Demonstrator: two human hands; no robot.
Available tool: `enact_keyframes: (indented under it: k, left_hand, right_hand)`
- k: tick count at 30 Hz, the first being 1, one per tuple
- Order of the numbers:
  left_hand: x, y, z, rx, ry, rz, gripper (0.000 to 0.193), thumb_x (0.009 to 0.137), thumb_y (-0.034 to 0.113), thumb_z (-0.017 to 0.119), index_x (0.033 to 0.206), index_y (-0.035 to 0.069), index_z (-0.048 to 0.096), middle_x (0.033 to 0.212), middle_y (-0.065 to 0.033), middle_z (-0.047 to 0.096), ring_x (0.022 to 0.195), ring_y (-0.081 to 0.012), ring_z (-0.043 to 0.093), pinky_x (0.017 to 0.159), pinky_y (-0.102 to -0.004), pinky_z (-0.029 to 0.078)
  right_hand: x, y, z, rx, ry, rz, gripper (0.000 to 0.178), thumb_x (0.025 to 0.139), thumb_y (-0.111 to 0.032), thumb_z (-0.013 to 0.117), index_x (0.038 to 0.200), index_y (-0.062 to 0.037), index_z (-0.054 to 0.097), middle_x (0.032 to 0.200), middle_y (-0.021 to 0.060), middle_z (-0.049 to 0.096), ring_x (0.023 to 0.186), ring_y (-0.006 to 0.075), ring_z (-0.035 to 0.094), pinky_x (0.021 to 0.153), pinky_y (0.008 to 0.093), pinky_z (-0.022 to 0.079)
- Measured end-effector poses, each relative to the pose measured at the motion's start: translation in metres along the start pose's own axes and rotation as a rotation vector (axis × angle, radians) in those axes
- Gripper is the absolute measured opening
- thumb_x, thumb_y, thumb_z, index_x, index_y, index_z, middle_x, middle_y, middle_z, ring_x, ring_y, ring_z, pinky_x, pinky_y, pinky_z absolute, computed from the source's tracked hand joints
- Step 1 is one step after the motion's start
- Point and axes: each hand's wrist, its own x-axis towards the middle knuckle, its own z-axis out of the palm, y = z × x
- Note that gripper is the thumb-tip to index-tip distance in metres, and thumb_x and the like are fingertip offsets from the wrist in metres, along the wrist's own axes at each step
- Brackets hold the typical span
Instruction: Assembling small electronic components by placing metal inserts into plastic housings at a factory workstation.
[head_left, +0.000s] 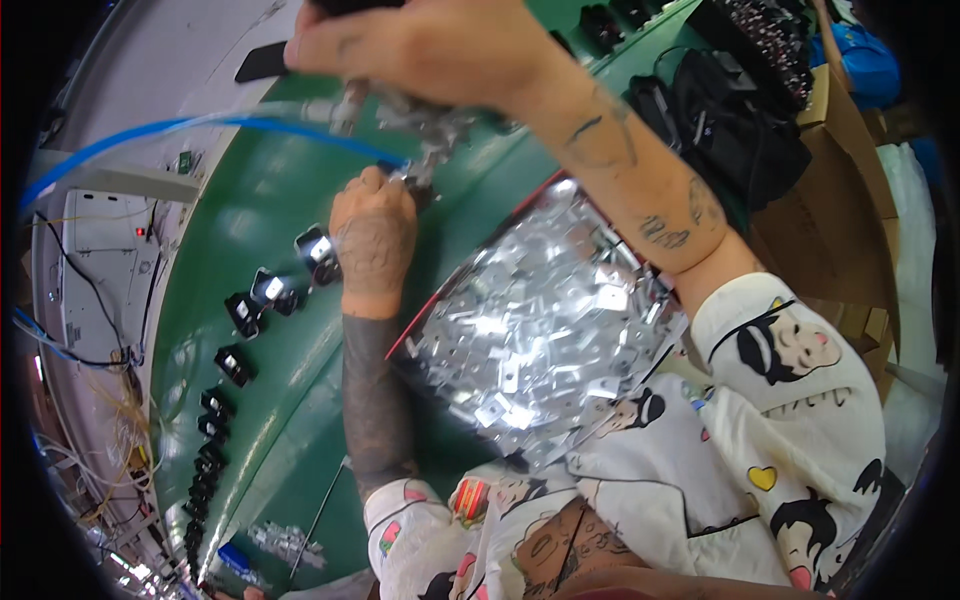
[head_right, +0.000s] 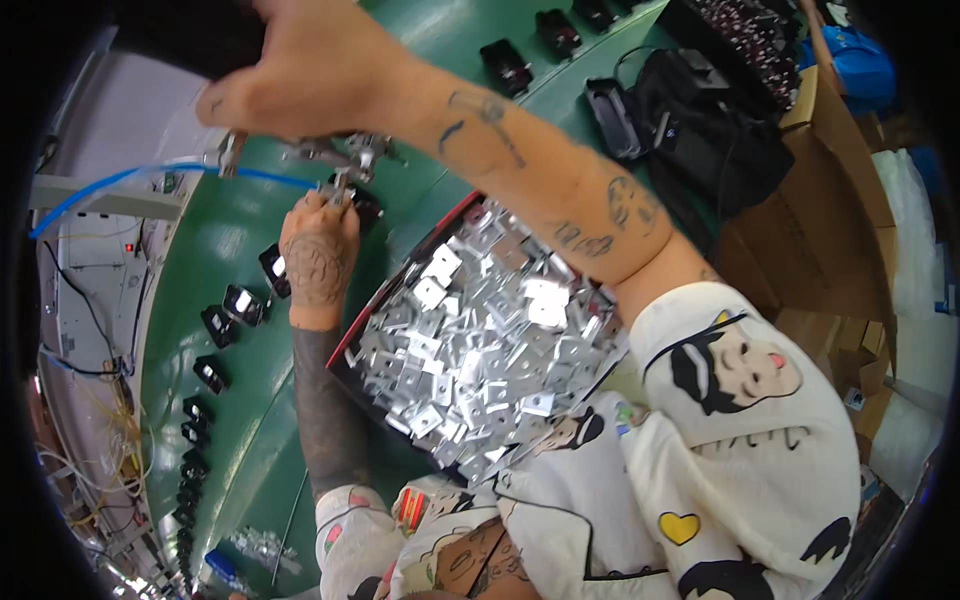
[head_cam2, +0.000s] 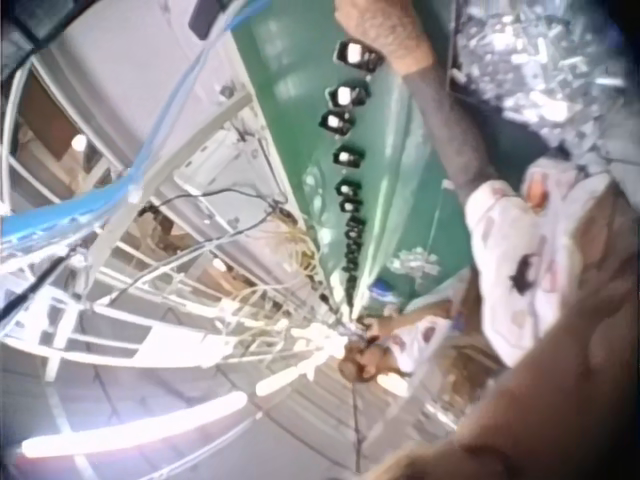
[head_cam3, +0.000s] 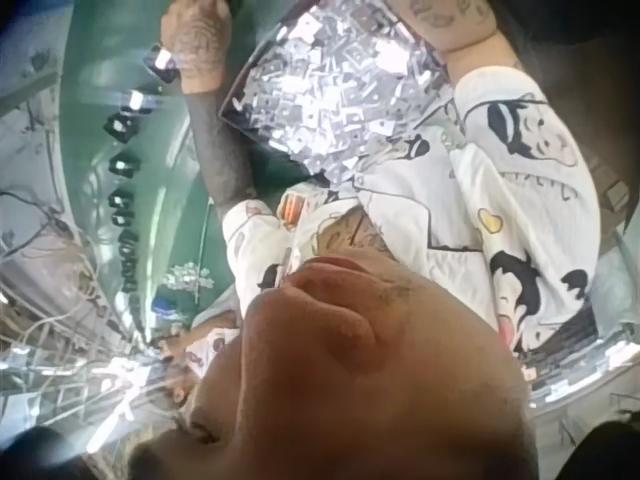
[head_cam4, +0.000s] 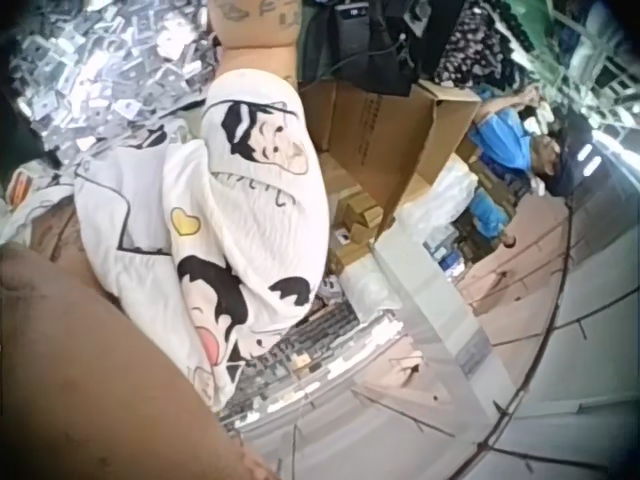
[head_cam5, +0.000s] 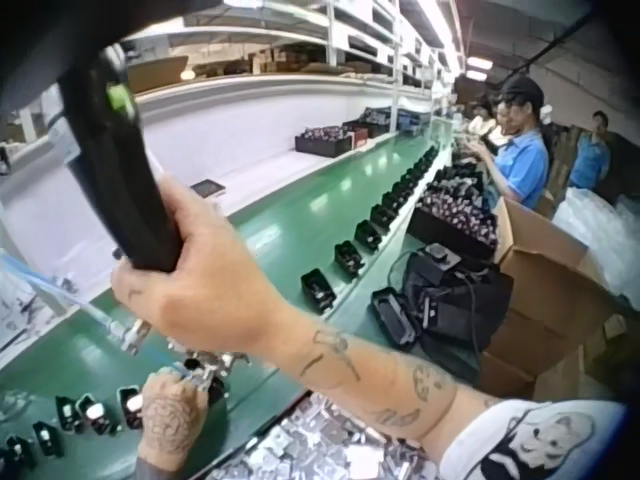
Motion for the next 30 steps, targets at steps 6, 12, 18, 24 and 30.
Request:
enact_keyframes:
  k: [6, 12, 18, 24, 30]
  left_hand:
    - [0.0, -0.005, -0.005, 0.051, -0.039, 0.035, 0.008, 0.08, 0.017, 0.067, 0.08, 0.009, 0.068, 0.091, -0.0059, 0.062, 0.076, -0.0261, 0.059, 0.067, -0.0366, 0.046]
    - [-0.002, 0.002, -0.023, 0.067, -0.066, 0.075, 0.015, 0.08, 0.023, 0.07, 0.088, 0.01, 0.069, 0.093, -0.0057, 0.062, 0.079, -0.0265, 0.058, 0.068, -0.036, 0.045]
    - [0.003, -0.008, -0.022, -0.031, -0.074, 0.025, 0.024, 0.079, 0.022, 0.073, 0.098, 0.009, 0.069, 0.101, -0.0064, 0.063, 0.087, -0.0269, 0.06, 0.075, -0.0347, 0.048]
    - [-0.004, -0.021, 0.003, -0.309, 0.075, -0.148, 0.027, 0.08, 0.017, 0.072, 0.105, 0.007, 0.07, 0.102, -0.0075, 0.066, 0.084, -0.0245, 0.062, 0.075, -0.0328, 0.05]
    - [0.0, -0.02, -0.004, -0.523, -0.135, -0.416, 0.03, 0.082, 0.018, 0.072, 0.107, 0.002, 0.07, 0.099, -0.0122, 0.07, 0.084, -0.0274, 0.065, 0.077, -0.0345, 0.052]
  right_hand:
    - [-0.011, -0.02, -0.01, -0.084, 0.049, 0.044, 0.05, 0.077, 0.001, 0.061, 0.126, -0.0039, 0.05, 0.084, 0.0036, 0.054, 0.065, 0.0146, 0.048, 0.06, 0.025, 0.039]
    - [-0.022, -0.027, 0.021, 0.0, 0.085, 0.053, 0.051, 0.077, 0.0, 0.061, 0.127, -0.0043, 0.051, 0.085, 0.0035, 0.053, 0.066, 0.0148, 0.047, 0.061, 0.0252, 0.038]
    - [-0.029, -0.025, 0.016, 0.052, 0.061, 0.11, 0.054, 0.077, 0.001, 0.061, 0.129, -0.0041, 0.05, 0.084, 0.003, 0.053, 0.065, 0.0146, 0.046, 0.061, 0.0252, 0.037]
    - [-0.026, -0.027, 0.015, -0.003, 0.044, 0.047, 0.057, 0.076, 0.001, 0.061, 0.132, -0.0038, 0.049, 0.084, 0.0023, 0.051, 0.065, 0.0143, 0.045, 0.061, 0.0251, 0.037]
    - [-0.027, -0.025, 0.015, 0.026, 0.017, 0.117, 0.062, 0.076, 0.0, 0.062, 0.136, -0.0036, 0.047, 0.082, 0.0013, 0.048, 0.064, 0.014, 0.043, 0.06, 0.0248, 0.035]
